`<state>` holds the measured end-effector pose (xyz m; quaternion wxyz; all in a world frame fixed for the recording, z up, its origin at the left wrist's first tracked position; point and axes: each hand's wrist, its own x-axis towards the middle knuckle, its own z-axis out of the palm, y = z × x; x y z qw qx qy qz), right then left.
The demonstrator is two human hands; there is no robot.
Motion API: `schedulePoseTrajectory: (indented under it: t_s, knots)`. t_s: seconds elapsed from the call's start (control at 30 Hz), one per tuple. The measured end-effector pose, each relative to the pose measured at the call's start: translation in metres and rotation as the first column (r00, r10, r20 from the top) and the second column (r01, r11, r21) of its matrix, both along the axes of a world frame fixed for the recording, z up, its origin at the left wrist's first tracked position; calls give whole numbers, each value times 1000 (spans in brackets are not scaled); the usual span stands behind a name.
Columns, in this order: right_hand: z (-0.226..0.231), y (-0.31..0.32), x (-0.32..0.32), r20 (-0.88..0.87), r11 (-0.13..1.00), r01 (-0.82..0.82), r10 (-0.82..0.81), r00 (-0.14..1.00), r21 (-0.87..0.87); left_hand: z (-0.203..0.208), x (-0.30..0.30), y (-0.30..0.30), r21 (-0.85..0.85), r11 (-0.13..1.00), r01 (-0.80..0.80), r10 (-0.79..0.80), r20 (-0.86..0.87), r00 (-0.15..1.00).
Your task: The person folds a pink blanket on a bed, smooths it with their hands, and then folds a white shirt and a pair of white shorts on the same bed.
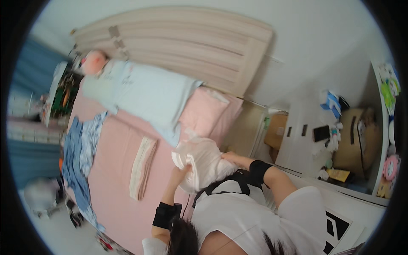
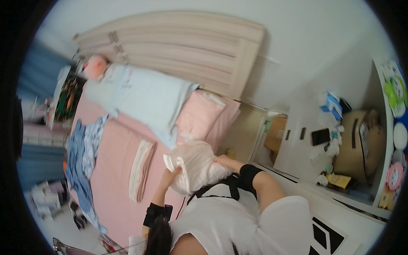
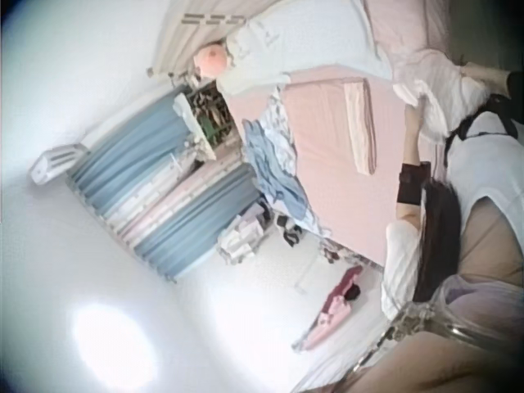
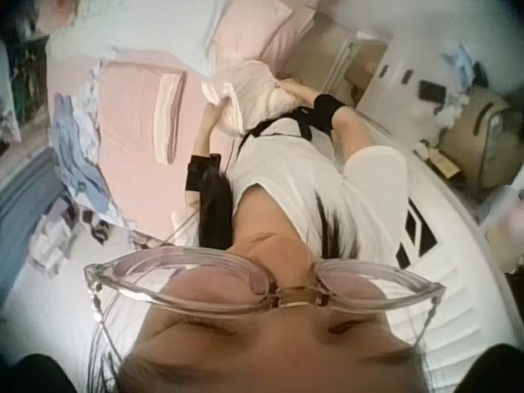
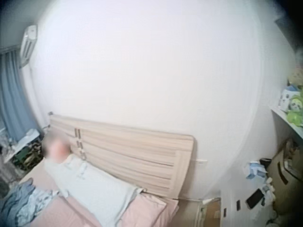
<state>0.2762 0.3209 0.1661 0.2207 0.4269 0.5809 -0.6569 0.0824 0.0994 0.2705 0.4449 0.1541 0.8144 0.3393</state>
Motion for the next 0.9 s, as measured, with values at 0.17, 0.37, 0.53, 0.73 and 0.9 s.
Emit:
schedulePoseTrajectory:
  t_s: [0.17, 0.37, 0.53, 0.73, 0.9]
  knots:
    - [11, -7, -28, -35, 897, 388, -404, 914, -212, 42, -34, -107, 193, 908, -371, 387, -52, 921]
    - [60, -4, -108, -286, 878, 478, -462, 840, -17, 47, -58, -234, 259, 833, -489, 542, -206, 815]
    - [136, -38, -169, -644, 906, 318, -69, 762, 279, 35, -57, -307, 405, 753, -519, 649, -322, 689]
    - [122, -82, -249, -310, 596, -246, 674, 670, 764, 78, -65, -331, 541, 656, -526, 749, -381, 543]
    - [221, -269, -295, -614, 781, -615, 435, 658, -106, 130, -37, -293, 507, 788, -349, 613, -601, 513]
